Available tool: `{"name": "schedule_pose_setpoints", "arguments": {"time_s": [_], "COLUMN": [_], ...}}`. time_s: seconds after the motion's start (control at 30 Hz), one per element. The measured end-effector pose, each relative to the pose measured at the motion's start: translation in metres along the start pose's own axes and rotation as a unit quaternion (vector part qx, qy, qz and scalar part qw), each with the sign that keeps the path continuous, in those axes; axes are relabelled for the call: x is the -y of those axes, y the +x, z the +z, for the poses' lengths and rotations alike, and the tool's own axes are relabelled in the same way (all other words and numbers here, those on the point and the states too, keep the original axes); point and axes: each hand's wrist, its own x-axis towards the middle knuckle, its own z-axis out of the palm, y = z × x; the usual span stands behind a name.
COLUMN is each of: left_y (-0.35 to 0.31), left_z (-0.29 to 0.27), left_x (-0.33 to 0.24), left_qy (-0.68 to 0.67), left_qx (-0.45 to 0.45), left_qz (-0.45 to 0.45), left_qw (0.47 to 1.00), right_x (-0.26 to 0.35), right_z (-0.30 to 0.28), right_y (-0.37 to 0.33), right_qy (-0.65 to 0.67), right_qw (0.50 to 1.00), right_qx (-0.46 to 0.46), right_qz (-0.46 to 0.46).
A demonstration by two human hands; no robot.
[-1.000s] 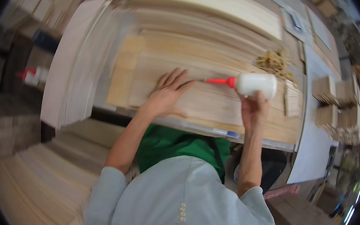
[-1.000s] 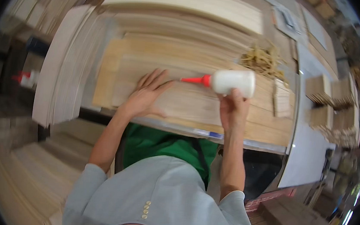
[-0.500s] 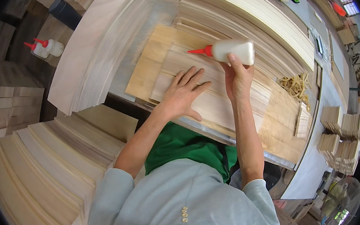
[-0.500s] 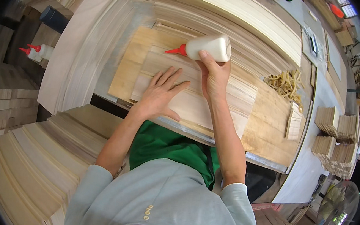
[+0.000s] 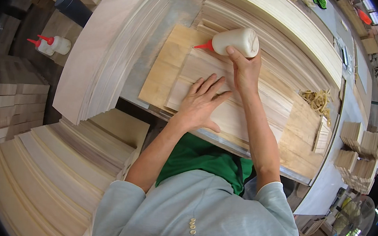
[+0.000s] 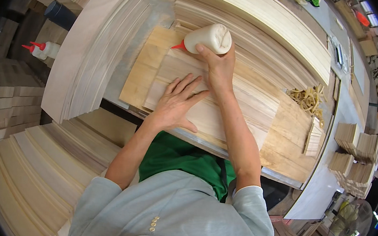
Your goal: Assembling wooden boxes by applying glue to the edges and fitting the pieces together.
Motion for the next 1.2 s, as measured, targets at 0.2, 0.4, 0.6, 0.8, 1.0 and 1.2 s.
{"name": "schedule_pose_setpoints", "arguments": {"time_s": [0.2, 0.4, 0.6, 0.8, 1.0, 1.2], "left_y": [-0.001, 0.001, 0.001, 0.002, 0.002, 0.006], "left_z": [-0.001, -0.001, -0.003, -0.004, -0.005, -0.005], "left_x": [-0.001, -0.002, -0.003, -0.004, -0.006, -0.009], "left_qy": [-0.015, -0.015, -0.014, -0.015, -0.011, 0.012], "left_qx": [0.003, 0.008, 0.009, 0.019, 0.035, 0.042], "left_qz": [-0.004, -0.008, -0.009, -0.004, -0.017, -0.016], "left_qw": [1.0, 1.0, 1.0, 1.0, 0.999, 0.999], "right_x": [0.002, 0.009, 0.015, 0.014, 0.036, 0.053], "right_z": [0.001, 0.002, 0.005, -0.008, -0.033, -0.083], "right_y": [0.001, -0.002, -0.004, -0.005, -0.018, -0.031], "right_qy": [-0.025, -0.112, -0.121, -0.11, -0.136, -0.165], "right_qw": [0.999, 0.993, 0.991, 0.992, 0.99, 0.985], "right_qx": [0.023, 0.045, 0.049, 0.04, 0.019, -0.013], "right_qz": [-0.003, -0.005, -0.008, -0.039, -0.023, -0.041]}}
